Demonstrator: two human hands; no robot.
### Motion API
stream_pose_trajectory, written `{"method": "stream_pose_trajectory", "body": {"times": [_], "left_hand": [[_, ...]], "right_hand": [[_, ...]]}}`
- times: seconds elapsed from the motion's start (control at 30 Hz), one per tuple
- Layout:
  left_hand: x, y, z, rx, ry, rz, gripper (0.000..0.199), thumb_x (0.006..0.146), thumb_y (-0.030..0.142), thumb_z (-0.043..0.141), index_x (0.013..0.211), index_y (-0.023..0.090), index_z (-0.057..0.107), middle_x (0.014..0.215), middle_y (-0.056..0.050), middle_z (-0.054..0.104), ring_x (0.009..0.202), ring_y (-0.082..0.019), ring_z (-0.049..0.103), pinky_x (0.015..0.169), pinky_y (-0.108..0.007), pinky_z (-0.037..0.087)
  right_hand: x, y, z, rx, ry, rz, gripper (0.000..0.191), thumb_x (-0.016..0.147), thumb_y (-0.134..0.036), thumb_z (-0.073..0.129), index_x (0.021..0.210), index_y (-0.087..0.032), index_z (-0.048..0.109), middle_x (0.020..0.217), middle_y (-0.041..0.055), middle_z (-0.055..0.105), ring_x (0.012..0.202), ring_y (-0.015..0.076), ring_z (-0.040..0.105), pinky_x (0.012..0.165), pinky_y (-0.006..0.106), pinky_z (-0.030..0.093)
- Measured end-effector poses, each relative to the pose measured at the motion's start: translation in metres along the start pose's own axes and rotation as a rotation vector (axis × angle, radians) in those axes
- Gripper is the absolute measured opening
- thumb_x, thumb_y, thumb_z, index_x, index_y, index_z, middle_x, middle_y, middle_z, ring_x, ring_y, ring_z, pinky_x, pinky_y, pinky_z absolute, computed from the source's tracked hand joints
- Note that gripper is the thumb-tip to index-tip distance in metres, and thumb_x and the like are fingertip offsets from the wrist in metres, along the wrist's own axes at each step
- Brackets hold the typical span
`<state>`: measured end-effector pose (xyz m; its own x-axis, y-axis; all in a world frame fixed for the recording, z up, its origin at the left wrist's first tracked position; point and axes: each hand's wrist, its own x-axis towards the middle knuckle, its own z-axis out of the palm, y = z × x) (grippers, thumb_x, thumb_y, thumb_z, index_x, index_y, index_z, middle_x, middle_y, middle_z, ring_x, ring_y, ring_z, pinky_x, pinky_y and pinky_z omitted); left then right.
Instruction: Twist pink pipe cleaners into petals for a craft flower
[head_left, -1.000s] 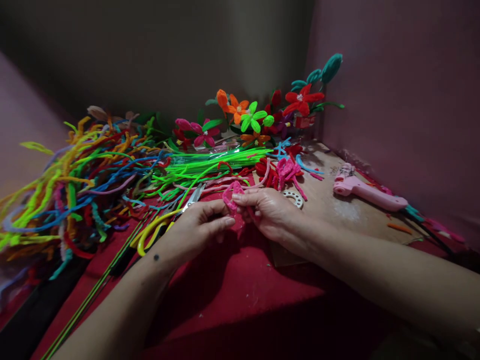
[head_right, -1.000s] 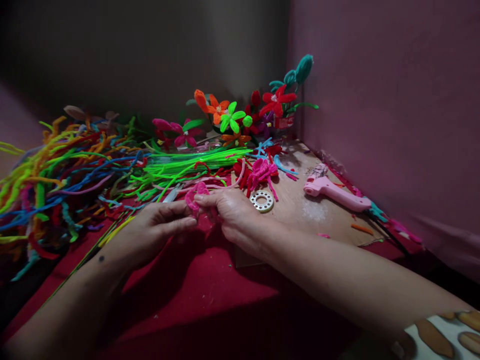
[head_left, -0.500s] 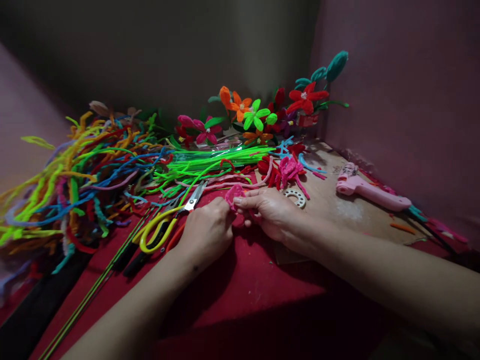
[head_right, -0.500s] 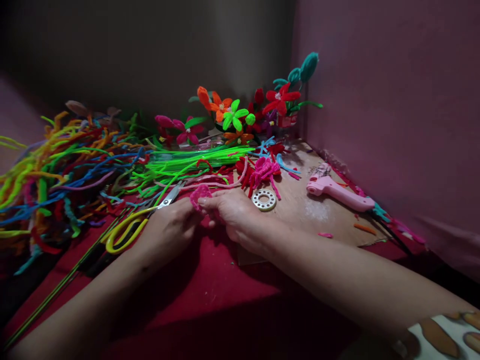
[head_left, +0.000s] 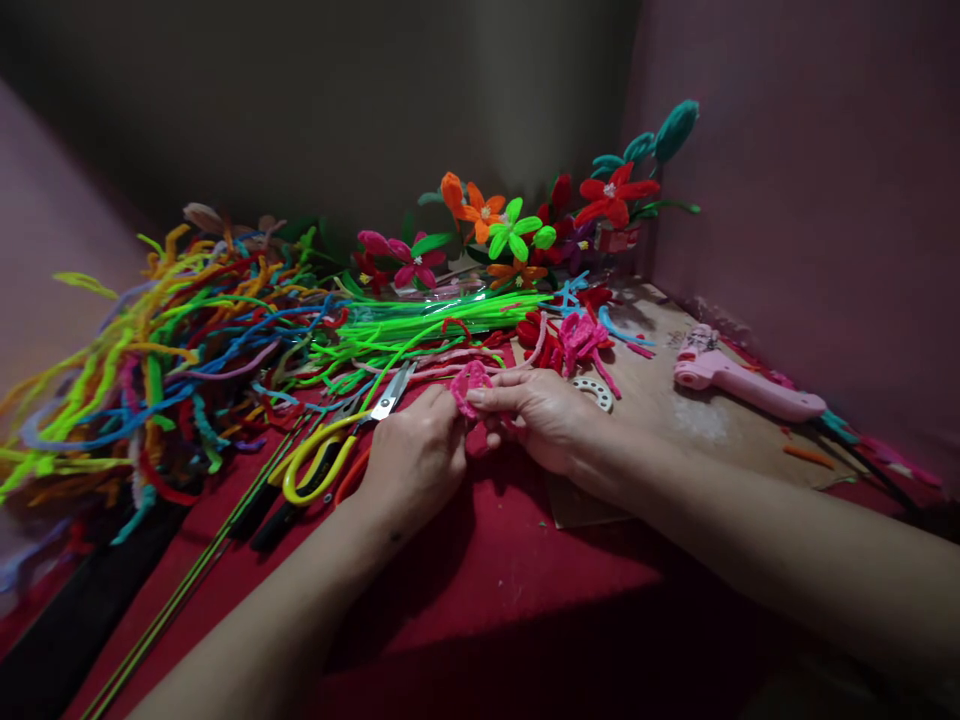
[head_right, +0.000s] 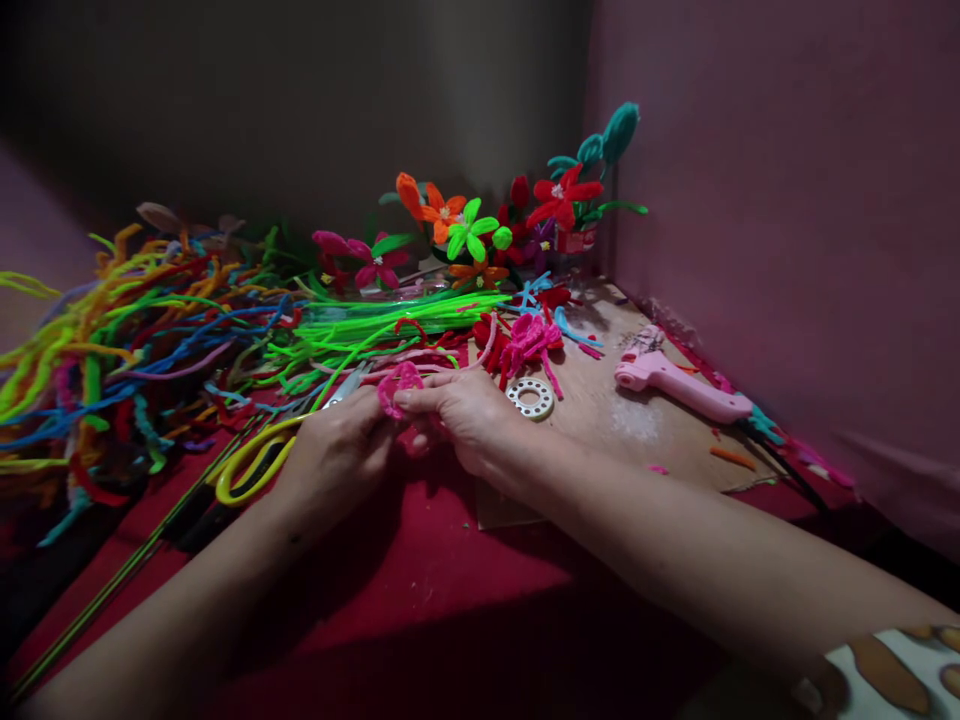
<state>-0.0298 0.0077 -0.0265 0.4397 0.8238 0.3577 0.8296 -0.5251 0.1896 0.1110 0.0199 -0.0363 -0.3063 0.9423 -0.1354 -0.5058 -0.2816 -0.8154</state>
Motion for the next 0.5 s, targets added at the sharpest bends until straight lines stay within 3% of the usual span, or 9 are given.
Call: {"method": "stream_pose_trajectory", "body": {"times": [0.17,0.33,0.4,0.5], "left_hand": [[0.000,0.007,-0.003,0.106,-0.129,-0.073,0.021,0.081,0.019,0.041,0.084,0.014,0.061,0.081,-0.008,0.064,0.072,-0.019,0.060,0.064,-0.028,0.042],[0.000,0.013,0.000,0.387,-0.116,-0.128,0.023,0.079,0.021,0.041,0.085,0.010,0.060,0.080,-0.013,0.062,0.062,-0.023,0.059,0.052,-0.030,0.038],[0.001,0.010,-0.001,0.261,-0.156,-0.129,0.022,0.079,0.020,0.040,0.081,0.011,0.061,0.076,-0.011,0.062,0.062,-0.021,0.058,0.053,-0.029,0.038],[0.004,-0.003,-0.005,-0.099,-0.150,-0.071,0.017,0.079,0.020,0.044,0.077,0.016,0.060,0.075,-0.005,0.061,0.067,-0.016,0.056,0.061,-0.026,0.041]], "right_hand": [[-0.002,-0.003,0.004,0.015,0.047,0.113,0.014,0.067,-0.006,0.061,0.055,-0.010,0.057,0.051,-0.0010,0.054,0.041,0.0074,0.047,0.040,0.021,0.037],[-0.003,-0.002,0.007,0.036,0.117,0.124,0.017,0.067,-0.001,0.058,0.054,-0.010,0.055,0.048,-0.0018,0.052,0.041,0.0070,0.046,0.038,0.020,0.036],[-0.002,-0.003,0.008,0.041,0.121,0.126,0.019,0.068,-0.001,0.057,0.052,-0.010,0.054,0.047,-0.0014,0.052,0.041,0.0071,0.046,0.038,0.019,0.036],[-0.002,-0.004,0.007,0.016,0.076,0.079,0.013,0.068,-0.003,0.059,0.057,-0.010,0.058,0.051,-0.0002,0.056,0.042,0.0073,0.047,0.039,0.020,0.037]]}}
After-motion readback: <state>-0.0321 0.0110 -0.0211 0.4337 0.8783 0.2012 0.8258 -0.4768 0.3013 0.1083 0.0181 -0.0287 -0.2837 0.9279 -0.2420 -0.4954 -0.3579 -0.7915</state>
